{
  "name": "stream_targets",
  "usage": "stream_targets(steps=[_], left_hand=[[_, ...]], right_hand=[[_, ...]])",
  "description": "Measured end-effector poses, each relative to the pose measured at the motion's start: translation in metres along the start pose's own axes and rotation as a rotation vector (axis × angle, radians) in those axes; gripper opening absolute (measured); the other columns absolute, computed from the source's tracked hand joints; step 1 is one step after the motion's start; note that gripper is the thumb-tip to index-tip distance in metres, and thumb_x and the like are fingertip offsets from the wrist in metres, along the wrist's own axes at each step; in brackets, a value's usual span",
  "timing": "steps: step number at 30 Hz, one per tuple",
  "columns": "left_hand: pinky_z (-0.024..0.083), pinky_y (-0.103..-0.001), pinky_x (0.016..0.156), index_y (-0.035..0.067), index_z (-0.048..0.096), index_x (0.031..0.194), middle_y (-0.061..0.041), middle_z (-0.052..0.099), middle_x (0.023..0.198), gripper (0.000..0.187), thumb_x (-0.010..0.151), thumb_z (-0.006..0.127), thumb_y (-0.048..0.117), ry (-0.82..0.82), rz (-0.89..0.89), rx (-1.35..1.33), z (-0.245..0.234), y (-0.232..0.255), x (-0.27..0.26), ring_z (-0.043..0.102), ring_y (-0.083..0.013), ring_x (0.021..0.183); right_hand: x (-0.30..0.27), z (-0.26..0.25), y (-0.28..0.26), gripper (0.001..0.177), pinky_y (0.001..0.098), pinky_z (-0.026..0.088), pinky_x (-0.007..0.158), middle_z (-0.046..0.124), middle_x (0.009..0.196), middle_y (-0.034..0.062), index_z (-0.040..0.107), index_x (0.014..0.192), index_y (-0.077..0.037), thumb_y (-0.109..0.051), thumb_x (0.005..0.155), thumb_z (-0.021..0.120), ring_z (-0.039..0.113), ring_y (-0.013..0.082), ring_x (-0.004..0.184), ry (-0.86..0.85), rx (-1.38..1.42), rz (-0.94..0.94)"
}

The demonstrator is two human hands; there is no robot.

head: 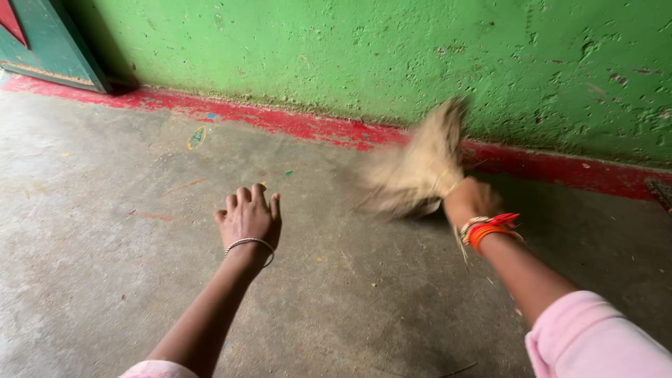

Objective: The person sweeps a concrete floor using a traditional straw broom. They move along a green wall with a red baseboard, gathering dust and debris into a pile.

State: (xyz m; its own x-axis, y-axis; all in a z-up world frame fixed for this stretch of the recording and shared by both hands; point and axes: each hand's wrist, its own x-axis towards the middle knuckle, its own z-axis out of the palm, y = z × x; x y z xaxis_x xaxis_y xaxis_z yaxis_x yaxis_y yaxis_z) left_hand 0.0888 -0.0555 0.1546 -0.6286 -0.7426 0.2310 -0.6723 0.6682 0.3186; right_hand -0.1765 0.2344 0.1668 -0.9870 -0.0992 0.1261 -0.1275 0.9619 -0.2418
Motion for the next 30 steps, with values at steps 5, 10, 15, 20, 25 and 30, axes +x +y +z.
stream_targets(steps=[5,10,15,20,25,30], left_hand=[[0.038,-0.057,0.103,0.015,0.056,0.135,-0.016,0.057,0.133,0.051,0.104,0.04,0.052,-0.002,-0.021,0.059,-0.013,-0.024,0.011,0.049,-0.03,0.13],[0.041,-0.051,0.105,0.017,0.055,0.136,-0.007,0.059,0.134,0.05,0.1,0.046,0.052,0.019,0.054,0.193,-0.041,-0.056,0.004,0.049,-0.0252,0.133],[0.039,-0.048,0.11,0.021,0.054,0.133,0.0,0.061,0.131,0.046,0.1,0.045,0.052,0.006,0.073,0.392,-0.081,-0.095,-0.01,0.049,-0.0188,0.135],[0.038,-0.049,0.112,0.023,0.047,0.14,-0.001,0.06,0.134,0.051,0.1,0.042,0.054,-0.133,-0.044,0.59,-0.156,-0.148,-0.052,0.048,-0.0163,0.136],[0.04,-0.047,0.113,0.021,0.045,0.145,-0.003,0.059,0.137,0.053,0.104,0.037,0.054,-0.166,-0.177,0.776,-0.244,-0.227,-0.079,0.051,-0.0173,0.133],[0.045,-0.047,0.109,0.027,0.047,0.148,-0.004,0.058,0.144,0.057,0.102,0.038,0.058,-0.022,-0.491,0.663,-0.292,-0.316,-0.131,0.049,-0.0198,0.139]], right_hand=[[-0.006,-0.003,-0.029,0.045,0.0522,0.057,0.085,0.073,0.105,0.0221,0.063,0.125,-0.008,-0.014,0.082,0.073,0.071,0.0424,0.098,0.157,0.266,-0.177],[-0.032,0.072,-0.111,0.052,0.0508,0.057,0.082,0.073,0.098,0.0204,0.052,0.142,-0.017,-0.011,0.092,0.062,0.072,0.0383,0.094,-0.059,0.12,-0.289],[-0.185,0.173,-0.23,0.028,0.0428,0.056,0.074,0.074,0.089,0.0093,0.069,0.118,-0.019,-0.014,0.09,0.066,0.072,0.0272,0.086,-0.17,-0.138,-1.035],[-0.261,0.114,-0.308,0.054,0.0436,0.058,0.061,0.072,0.08,0.0081,0.064,0.128,-0.032,-0.01,0.079,0.069,0.072,0.0286,0.076,-0.196,-0.141,-1.533],[-0.209,0.05,-0.359,0.063,0.0463,0.058,0.072,0.073,0.077,0.0115,0.06,0.139,-0.03,-0.008,0.081,0.067,0.071,0.0311,0.073,-0.185,0.237,-1.508],[-0.175,0.026,-0.369,0.06,0.0486,0.056,0.088,0.072,0.11,0.0102,0.067,0.125,-0.021,-0.033,0.07,0.087,0.069,0.0334,0.104,-0.371,0.041,-1.154]])
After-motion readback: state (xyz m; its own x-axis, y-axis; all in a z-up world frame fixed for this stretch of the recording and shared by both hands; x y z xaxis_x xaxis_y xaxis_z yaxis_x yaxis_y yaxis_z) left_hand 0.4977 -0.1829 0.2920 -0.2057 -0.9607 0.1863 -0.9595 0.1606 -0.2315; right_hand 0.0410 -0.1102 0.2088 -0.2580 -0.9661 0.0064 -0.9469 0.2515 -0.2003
